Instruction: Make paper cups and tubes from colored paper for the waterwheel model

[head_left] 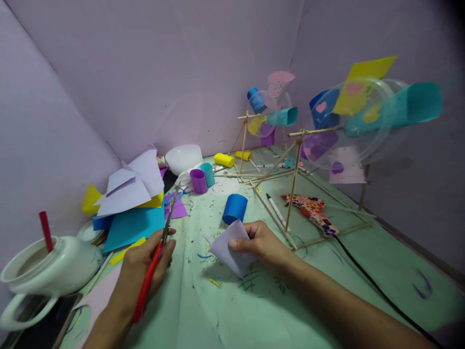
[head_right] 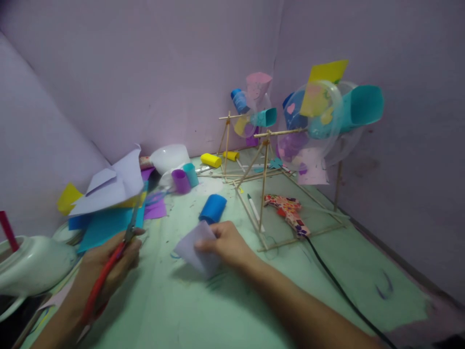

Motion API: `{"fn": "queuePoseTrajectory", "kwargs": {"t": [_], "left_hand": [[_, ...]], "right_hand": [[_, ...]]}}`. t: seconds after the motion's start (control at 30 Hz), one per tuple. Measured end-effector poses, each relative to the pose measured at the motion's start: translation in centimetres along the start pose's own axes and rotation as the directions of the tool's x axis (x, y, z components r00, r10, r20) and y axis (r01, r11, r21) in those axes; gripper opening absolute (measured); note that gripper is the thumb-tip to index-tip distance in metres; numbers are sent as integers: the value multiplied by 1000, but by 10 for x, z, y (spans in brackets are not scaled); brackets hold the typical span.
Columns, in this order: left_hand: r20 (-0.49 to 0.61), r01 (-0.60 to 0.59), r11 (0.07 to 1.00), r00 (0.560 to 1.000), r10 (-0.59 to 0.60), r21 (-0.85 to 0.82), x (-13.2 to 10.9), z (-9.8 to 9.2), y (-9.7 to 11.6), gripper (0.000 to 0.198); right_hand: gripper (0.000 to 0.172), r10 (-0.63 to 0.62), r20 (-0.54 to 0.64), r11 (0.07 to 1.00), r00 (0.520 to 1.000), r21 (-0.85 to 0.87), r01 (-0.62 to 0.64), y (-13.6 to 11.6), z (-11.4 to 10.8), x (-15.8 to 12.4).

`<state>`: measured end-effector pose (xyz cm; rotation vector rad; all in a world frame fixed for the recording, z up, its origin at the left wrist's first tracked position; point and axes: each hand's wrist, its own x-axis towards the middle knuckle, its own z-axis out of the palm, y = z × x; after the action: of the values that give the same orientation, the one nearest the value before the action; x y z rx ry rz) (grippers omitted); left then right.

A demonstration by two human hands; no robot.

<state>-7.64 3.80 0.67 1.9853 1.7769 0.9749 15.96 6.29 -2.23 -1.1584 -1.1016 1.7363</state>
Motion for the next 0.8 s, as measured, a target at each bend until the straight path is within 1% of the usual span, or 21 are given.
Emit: {"fn": "queuePoseTrajectory", "kwargs": {"t": [0.03,0.1,0.17,0.23,0.3,0.33,0.37,0.47,0.5,0.57,0.63,0.7,0.73,0.8], "left_hand": [[21,-48,998,999,47,39,-1,1,-1,31],[144,-116,990,984,103,82,-6,3,-2,33],[235,-124,990,966,104,72,-11,4,1,36],[272,-154,986,953,132,60,-16,6,6,39],[229,-202,977,956,182,64,-18,9,9,42],[211,-204,977,960,185,70,-17,9,10,43],[189,-182,980,968,164,80,-15,9,9,43],[154,-61,987,987,37,151,-6,5,4,41],[146,-47,983,989,21,175,-4,2,3,41],[141,-65,980,989,39,186,-1,-1,1,40],[180,-94,986,981,68,136,-1,-2,2,41],[220,-79,995,974,63,62,-4,1,8,40],[225,-50,998,973,42,29,-6,3,11,39],[185,43,996,982,-29,-74,-10,8,20,35]], "right_hand": [[22,-3,1,1000,1000,0,3,1,0,1],[21,-18,-2,1000,1000,-3,18,2,0,2],[20,-42,-9,999,999,-5,42,3,0,2],[21,-59,-15,998,998,-2,59,4,1,3],[23,-58,-17,998,998,8,58,5,1,2],[24,-51,-20,999,998,16,52,5,1,2],[25,-42,-26,999,999,24,43,5,1,2],[31,-11,-32,999,999,43,13,5,0,3],[32,-5,-30,999,1000,48,7,6,0,4],[35,-4,-24,998,1000,60,5,7,-1,5],[35,-16,-26,997,1000,74,18,8,-2,6],[35,-31,-37,994,999,101,34,8,-2,6],[35,-34,-44,992,998,119,39,8,-1,5],[35,-23,-48,988,999,151,30,9,2,3]]}}
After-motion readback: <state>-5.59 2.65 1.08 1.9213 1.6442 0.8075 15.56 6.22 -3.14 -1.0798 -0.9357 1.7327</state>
